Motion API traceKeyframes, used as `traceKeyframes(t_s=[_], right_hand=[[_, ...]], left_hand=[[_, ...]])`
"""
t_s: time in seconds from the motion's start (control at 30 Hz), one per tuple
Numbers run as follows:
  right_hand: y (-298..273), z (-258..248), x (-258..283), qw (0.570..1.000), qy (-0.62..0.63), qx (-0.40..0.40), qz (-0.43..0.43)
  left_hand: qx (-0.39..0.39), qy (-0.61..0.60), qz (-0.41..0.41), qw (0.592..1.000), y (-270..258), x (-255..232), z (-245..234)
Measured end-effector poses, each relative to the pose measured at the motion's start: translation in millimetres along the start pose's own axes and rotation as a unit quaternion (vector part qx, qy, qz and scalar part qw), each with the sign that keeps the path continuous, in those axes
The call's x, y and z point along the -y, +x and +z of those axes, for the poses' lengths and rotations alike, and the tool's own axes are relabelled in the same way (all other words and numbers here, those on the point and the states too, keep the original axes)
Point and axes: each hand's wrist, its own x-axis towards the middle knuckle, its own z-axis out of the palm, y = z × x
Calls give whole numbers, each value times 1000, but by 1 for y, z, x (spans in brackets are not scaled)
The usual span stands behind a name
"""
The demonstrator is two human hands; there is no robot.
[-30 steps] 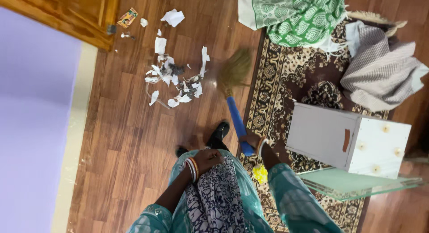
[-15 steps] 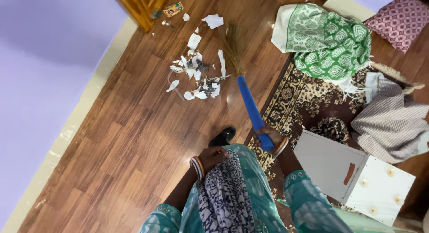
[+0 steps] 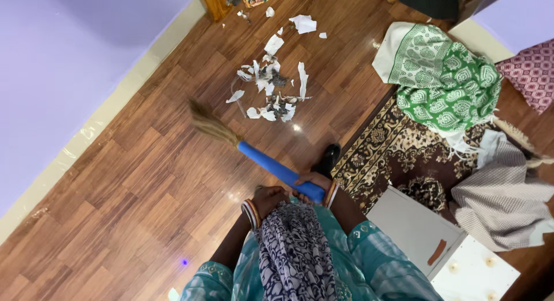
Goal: The person sweeps paper scraps and debris across a wooden floor into a pile using a broom.
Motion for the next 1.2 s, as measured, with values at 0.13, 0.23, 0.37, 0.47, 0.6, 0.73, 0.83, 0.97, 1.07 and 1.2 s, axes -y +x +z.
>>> traceKeyframes(t_s=[0.13, 0.23, 0.37, 0.47, 0.6, 0.73, 0.83, 0.97, 1.07, 1.2], right_hand=[[-12, -63, 42, 999, 22, -15, 37], [-68, -99, 87, 998, 48, -34, -19], [-145, -130, 186, 990, 55, -79, -100], [-168, -135, 269, 969, -28, -160, -186], [-173, -122, 355, 955, -93, -129, -250], [-184, -105, 370, 973, 11, -10, -231], [-197, -99, 325, 985, 35, -47, -164], [-220, -97, 282, 972, -49, 41, -225], [-238, -100, 245, 960, 40, 148, -234], [-232, -97, 188, 985, -80, 12, -155]], left_hand=[[-26, -71, 71, 995, 42, -27, 14], [-72, -45, -21, 996, 79, -63, 29], [-106, -29, 1, 994, 117, -94, 61], [-140, -45, 12, 989, 132, -96, 80], [-160, -72, -17, 984, 129, -100, 93], [-177, -80, -73, 978, 124, -113, 106], [-181, -101, -1, 978, 134, -114, 109], [-138, -85, -6, 987, 151, -115, 105], [-130, -60, 19, 989, 152, -115, 102], [-131, -95, 31, 986, 150, -113, 104]])
